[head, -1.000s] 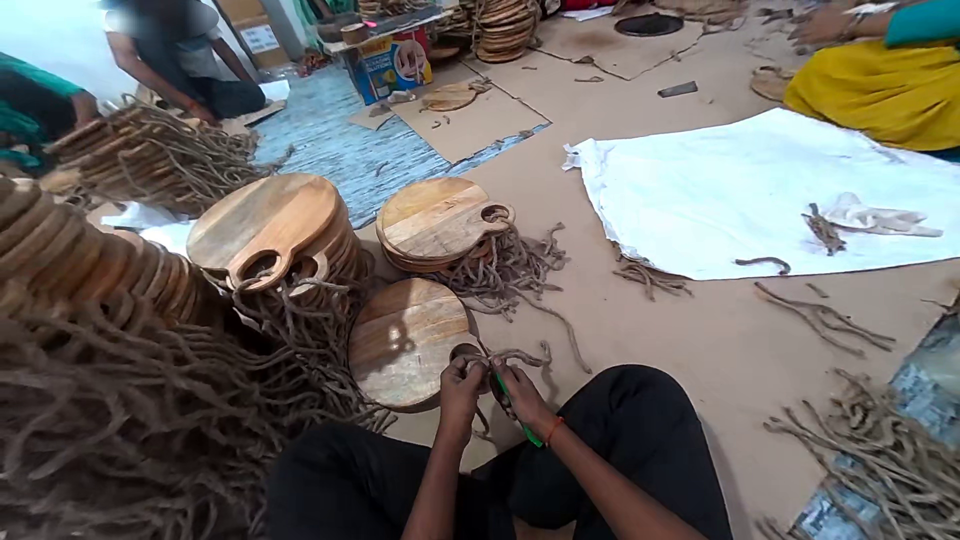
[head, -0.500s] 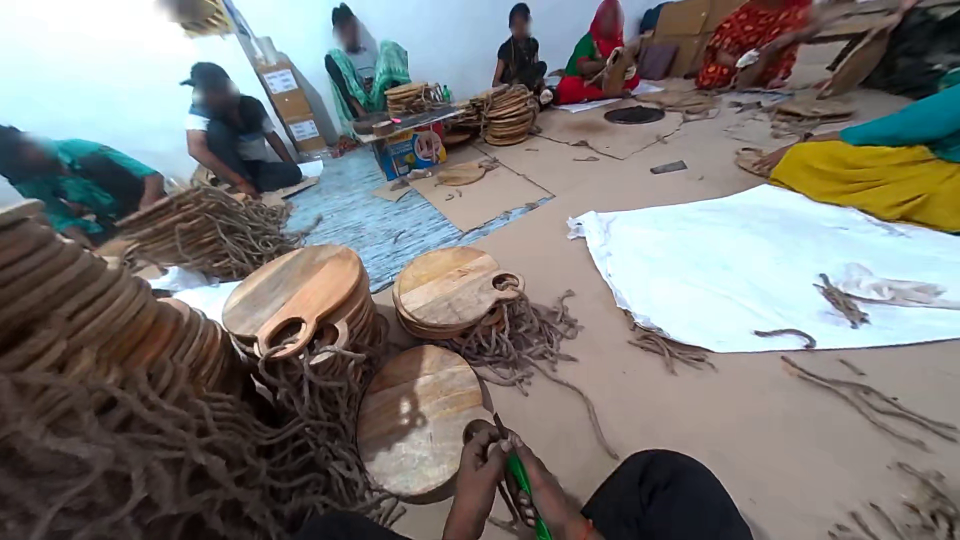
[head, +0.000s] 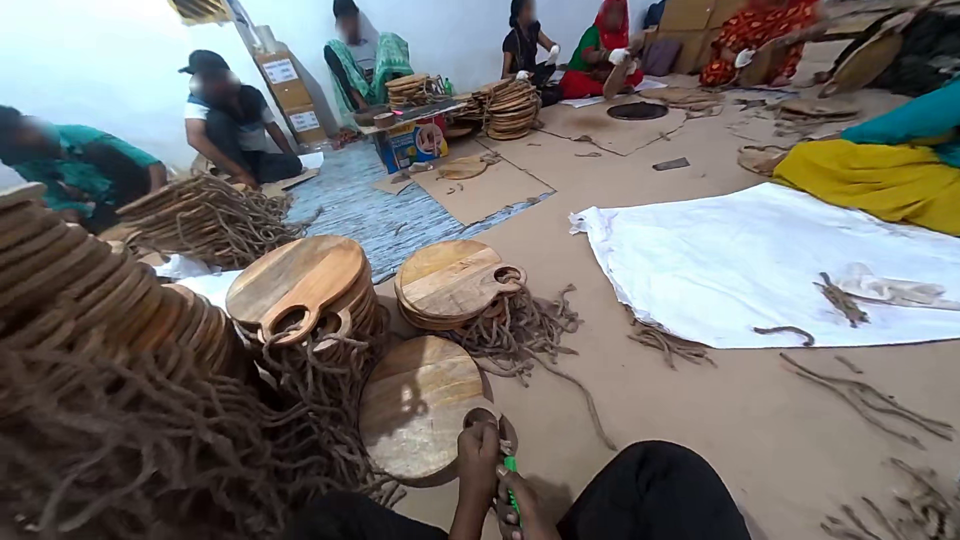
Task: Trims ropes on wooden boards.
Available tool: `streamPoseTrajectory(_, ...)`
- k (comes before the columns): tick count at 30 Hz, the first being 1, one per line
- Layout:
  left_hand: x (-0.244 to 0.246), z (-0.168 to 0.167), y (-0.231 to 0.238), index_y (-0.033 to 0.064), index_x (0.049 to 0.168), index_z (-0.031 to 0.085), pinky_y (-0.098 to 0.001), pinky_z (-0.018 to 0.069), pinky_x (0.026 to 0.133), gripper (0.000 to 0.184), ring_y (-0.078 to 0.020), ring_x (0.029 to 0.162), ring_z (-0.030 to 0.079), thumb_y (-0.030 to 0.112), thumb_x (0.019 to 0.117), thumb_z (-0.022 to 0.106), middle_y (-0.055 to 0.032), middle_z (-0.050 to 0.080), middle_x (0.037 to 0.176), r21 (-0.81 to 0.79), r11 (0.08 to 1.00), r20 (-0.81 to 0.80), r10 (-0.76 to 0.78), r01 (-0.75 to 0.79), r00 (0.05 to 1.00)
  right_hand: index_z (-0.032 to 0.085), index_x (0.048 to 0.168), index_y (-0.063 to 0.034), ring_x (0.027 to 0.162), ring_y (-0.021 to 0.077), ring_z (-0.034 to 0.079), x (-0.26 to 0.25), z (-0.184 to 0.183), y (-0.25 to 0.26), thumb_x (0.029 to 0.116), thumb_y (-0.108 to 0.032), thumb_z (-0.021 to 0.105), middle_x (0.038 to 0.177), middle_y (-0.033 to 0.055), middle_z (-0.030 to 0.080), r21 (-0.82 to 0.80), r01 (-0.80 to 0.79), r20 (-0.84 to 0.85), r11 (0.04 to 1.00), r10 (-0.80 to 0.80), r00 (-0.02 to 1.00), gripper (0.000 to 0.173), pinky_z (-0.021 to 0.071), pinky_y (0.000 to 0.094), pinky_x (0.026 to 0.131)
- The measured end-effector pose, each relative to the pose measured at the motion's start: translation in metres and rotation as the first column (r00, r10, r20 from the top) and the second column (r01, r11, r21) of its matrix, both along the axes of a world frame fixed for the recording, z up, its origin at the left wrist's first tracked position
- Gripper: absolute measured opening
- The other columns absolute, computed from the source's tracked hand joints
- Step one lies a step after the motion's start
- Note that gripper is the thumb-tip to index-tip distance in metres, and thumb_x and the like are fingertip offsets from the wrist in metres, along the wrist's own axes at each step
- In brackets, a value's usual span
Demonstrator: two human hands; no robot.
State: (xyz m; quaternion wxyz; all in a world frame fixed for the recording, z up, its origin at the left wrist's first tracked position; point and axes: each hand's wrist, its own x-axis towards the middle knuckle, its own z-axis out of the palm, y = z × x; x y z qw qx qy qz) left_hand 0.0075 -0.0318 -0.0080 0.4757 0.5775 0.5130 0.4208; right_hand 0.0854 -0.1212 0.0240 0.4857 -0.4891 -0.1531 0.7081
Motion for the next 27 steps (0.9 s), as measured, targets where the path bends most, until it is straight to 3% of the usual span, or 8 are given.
streamPoseTrajectory(3, 0.005, -0.004, 0.0, 0.0122, 0.057, 0.053, -0.033, 0.0434, 0.052, 0.039, -0.0085, 0.049, 0.048, 0.025, 0.0929, 0.046, 0.005, 0.046, 0.052, 0.026, 0.999, -0.124, -0.023, 0.027, 0.992, 0.05, 0.083, -0.0134, 0.042, 0.0019, 0.034, -0.011, 0.005, -0.013, 0.1062, -0.018, 0.048, 0.054, -0.0082, 0.038, -0.022, 0.074, 0.09, 0.997, -0.072, 0.993, 0.024, 0.0319, 0.0179, 0.04)
streamPoseTrajectory(6, -0.019, 0.022, 0.004, -0.0107, 0.096, 0.068, -0.0515, 0.0538, 0.083, 0.04, -0.0324, 0.083, 0.066, 0.021, 0.1069, 0.047, -0.0228, 0.067, 0.087, -0.24, 0.944, -0.229, 0.171, -0.226, 0.958, 0.056, 0.089, -0.0049, 0.043, 0.0048, 0.042, -0.017, 0.02, -0.04, 0.0981, -0.01, 0.06, 0.055, -0.0041, 0.046, 0.052, 0.202, 0.308, 0.978, -0.208, 0.928, 0.011, 0.0406, 0.022, 0.042)
streamPoseTrajectory(8, -0.054, 0.02, 0.025, -0.0089, 0.107, 0.066, -0.0485, 0.0497, 0.085, 0.04, -0.0304, 0.089, 0.061, 0.024, 0.1105, 0.043, -0.022, 0.064, 0.098, -0.277, 0.822, -0.195, 0.46, -0.498, 0.866, 0.055, 0.083, -0.0088, 0.039, 0.0042, 0.042, 0.003, 0.037, -0.057, 0.094, -0.013, 0.057, 0.05, -0.0065, 0.045, 0.118, 0.277, 0.367, 0.954, -0.301, 0.88, 0.012, 0.0399, 0.0224, 0.039)
streamPoseTrajectory(10, -0.051, 0.03, 0.034, -0.0088, 0.103, 0.065, -0.0493, 0.0514, 0.075, 0.046, -0.0297, 0.078, 0.06, 0.029, 0.1114, 0.041, -0.0212, 0.064, 0.089, -0.246, 0.846, -0.153, 0.448, -0.473, 0.881, 0.052, 0.082, -0.0106, 0.039, 0.0034, 0.036, 0.04, 0.033, -0.051, 0.1028, -0.015, 0.054, 0.05, -0.0071, 0.039, 0.04, 0.257, 0.307, 0.966, -0.257, 0.917, 0.021, 0.0342, 0.0199, 0.038)
streamPoseTrajectory(13, -0.016, 0.028, 0.025, 0.0047, 0.072, 0.054, -0.0286, 0.0385, 0.046, 0.051, -0.011, 0.046, 0.04, 0.033, 0.1117, 0.038, -0.0002, 0.043, 0.056, -0.257, 0.928, 0.032, 0.288, -0.271, 0.957, 0.06, 0.102, -0.0065, 0.045, 0.005, 0.04, 0.057, 0.005, -0.023, 0.0985, -0.017, 0.063, 0.061, -0.005, 0.047, 0.1, 0.117, 0.394, 0.988, -0.148, 0.907, 0.012, 0.0376, 0.0225, 0.043)
streamPoseTrajectory(17, -0.005, 0.014, -0.002, 0.0011, 0.074, 0.06, -0.0313, 0.0442, 0.051, 0.054, -0.0132, 0.049, 0.047, 0.03, 0.1122, 0.036, -0.003, 0.049, 0.058, -0.311, 0.948, 0.036, 0.085, -0.07, 0.996, 0.056, 0.141, -0.008, 0.057, 0.0063, 0.049, 0.05, -0.012, 0.02, 0.0868, -0.027, 0.08, 0.081, -0.0025, 0.06, 0.219, -0.115, 0.461, 0.969, 0.001, 0.888, 0.062, 0.0436, 0.0245, 0.051)
streamPoseTrajectory(22, -0.004, 0.016, 0.0, 0.0026, 0.071, 0.056, -0.028, 0.0471, 0.046, 0.058, -0.0119, 0.044, 0.051, 0.033, 0.1133, 0.03, -0.0031, 0.052, 0.054, -0.344, 0.938, 0.083, -0.01, 0.038, 0.996, 0.067, 0.102, -0.0037, 0.058, 0.0074, 0.057, 0.037, -0.016, 0.037, 0.0903, -0.02, 0.076, 0.076, 0.0001, 0.064, 0.237, -0.031, 0.509, 0.971, -0.097, 0.856, 0.023, 0.0512, 0.0249, 0.057)
streamPoseTrajectory(27, -0.007, 0.008, 0.01, -0.0071, 0.098, 0.066, -0.039, 0.0599, 0.069, 0.048, -0.021, 0.069, 0.069, 0.029, 0.1126, 0.039, -0.0141, 0.07, 0.079, -0.323, 0.932, -0.013, 0.17, -0.165, 0.985, 0.068, 0.105, 0.0007, 0.056, 0.0128, 0.06, 0.084, 0.025, 0.011, 0.0946, -0.012, 0.071, 0.073, 0.0047, 0.067, 0.291, 0.309, 0.506, 0.905, -0.42, 0.754, 0.017, 0.0529, 0.0295, 0.054)
